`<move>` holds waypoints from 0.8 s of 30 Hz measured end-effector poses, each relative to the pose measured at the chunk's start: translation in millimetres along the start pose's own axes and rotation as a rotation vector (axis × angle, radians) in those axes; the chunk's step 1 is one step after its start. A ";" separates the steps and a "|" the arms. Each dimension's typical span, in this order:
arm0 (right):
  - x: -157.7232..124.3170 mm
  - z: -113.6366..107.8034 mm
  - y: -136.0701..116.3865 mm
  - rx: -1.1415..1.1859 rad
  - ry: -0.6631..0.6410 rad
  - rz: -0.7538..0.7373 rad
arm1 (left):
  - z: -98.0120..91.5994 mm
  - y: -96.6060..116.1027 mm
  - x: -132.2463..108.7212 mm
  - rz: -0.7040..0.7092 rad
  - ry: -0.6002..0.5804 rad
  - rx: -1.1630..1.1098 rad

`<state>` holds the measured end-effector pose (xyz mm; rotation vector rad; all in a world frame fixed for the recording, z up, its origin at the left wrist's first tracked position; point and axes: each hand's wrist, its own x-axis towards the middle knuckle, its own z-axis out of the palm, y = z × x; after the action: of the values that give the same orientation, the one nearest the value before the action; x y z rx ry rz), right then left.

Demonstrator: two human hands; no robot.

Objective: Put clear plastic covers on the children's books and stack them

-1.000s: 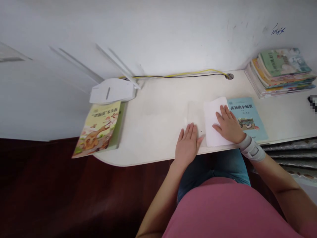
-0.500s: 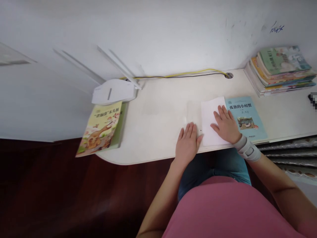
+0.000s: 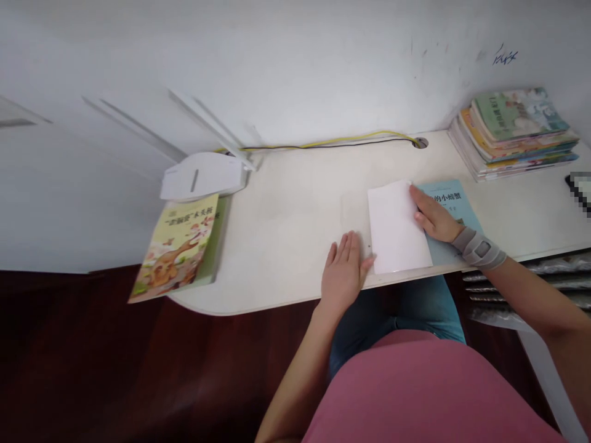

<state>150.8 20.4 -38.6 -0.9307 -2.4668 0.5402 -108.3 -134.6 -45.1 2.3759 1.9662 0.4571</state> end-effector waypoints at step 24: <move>1.6 6.5 -22.7 -0.441 -0.205 -0.135 | -2.5 -5.0 -5.4 -0.010 -0.054 -0.041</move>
<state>134.6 4.4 -32.2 -0.8913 -2.8763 0.0421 -114.5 -139.1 -44.9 2.3269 1.9265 0.4241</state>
